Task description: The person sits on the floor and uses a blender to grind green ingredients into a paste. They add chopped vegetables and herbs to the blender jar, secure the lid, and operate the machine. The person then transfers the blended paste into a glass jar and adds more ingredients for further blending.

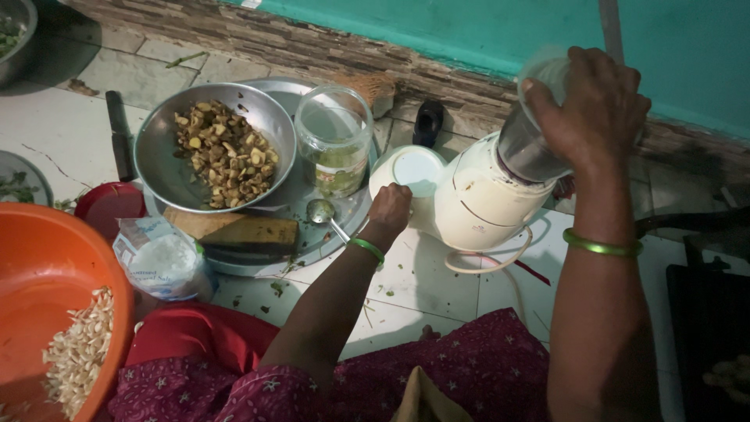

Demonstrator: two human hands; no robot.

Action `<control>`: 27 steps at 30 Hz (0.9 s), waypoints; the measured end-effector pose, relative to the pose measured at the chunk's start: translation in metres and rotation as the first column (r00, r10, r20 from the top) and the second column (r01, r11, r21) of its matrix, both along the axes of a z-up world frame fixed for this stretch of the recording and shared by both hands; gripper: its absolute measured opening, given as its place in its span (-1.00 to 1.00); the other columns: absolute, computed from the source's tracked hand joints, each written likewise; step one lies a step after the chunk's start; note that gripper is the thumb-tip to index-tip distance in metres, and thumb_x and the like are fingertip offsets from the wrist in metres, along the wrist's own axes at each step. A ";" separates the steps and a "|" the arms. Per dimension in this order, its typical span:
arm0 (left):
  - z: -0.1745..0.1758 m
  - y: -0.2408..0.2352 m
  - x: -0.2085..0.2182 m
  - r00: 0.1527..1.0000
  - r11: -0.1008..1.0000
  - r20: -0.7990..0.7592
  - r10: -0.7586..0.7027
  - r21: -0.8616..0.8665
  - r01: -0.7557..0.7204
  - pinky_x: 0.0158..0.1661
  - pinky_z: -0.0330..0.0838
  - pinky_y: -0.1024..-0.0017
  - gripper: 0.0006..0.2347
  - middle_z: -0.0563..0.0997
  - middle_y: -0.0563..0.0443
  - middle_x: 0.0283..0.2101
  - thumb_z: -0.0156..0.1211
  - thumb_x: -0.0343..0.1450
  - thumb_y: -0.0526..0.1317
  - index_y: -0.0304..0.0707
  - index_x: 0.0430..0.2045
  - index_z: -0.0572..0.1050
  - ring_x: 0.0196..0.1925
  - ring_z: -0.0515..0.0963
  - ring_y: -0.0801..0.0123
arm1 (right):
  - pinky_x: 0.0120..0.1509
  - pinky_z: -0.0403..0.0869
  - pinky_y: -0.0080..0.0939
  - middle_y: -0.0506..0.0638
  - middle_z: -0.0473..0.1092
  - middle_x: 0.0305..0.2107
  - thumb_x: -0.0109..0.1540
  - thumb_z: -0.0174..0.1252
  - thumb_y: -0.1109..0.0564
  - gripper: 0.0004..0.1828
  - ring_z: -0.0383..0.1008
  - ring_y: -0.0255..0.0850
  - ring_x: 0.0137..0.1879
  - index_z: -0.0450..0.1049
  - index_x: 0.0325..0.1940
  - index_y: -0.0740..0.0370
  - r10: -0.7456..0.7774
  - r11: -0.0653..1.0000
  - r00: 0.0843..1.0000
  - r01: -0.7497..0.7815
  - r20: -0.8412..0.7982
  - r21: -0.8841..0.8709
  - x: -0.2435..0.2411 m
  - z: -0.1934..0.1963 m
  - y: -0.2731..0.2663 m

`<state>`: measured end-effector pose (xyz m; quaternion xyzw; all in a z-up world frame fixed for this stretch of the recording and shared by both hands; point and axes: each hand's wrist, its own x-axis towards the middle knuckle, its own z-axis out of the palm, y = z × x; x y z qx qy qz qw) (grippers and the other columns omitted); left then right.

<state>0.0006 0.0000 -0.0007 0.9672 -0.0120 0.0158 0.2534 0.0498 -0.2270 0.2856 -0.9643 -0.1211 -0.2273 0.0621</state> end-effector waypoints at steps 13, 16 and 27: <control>-0.014 0.001 0.002 0.992 0.999 0.121 -0.029 0.048 0.024 -0.14 0.61 0.11 -0.86 0.61 -0.43 -0.20 0.10 0.39 -0.34 -0.44 -0.32 0.57 -0.15 0.66 -0.17 | 0.19 0.28 0.37 0.24 0.30 0.34 0.30 0.22 -0.29 -0.22 0.21 0.27 0.35 0.39 0.44 0.28 0.024 0.999 0.999 -0.025 0.025 0.024 0.001 -0.003 -0.003; -0.011 0.002 0.001 0.994 0.998 0.108 -0.030 0.051 0.024 -0.16 0.61 0.13 -0.85 0.61 -0.44 -0.19 0.14 0.36 -0.34 -0.46 -0.32 0.58 -0.15 0.67 -0.17 | 0.20 0.26 0.38 0.25 0.29 0.34 0.31 0.23 -0.28 -0.23 0.21 0.27 0.34 0.38 0.44 0.28 0.024 0.999 0.999 -0.025 0.038 0.020 0.000 -0.002 -0.002; 0.013 0.003 -0.006 0.996 0.997 0.068 -0.050 0.065 0.045 -0.13 0.61 0.16 -0.85 0.62 -0.42 -0.19 0.19 0.35 -0.34 -0.45 -0.30 0.59 -0.14 0.68 -0.12 | 0.20 0.25 0.37 0.24 0.30 0.33 0.31 0.24 -0.29 -0.23 0.21 0.26 0.33 0.40 0.42 0.26 0.019 1.000 0.999 -0.020 0.047 0.020 0.000 -0.004 -0.002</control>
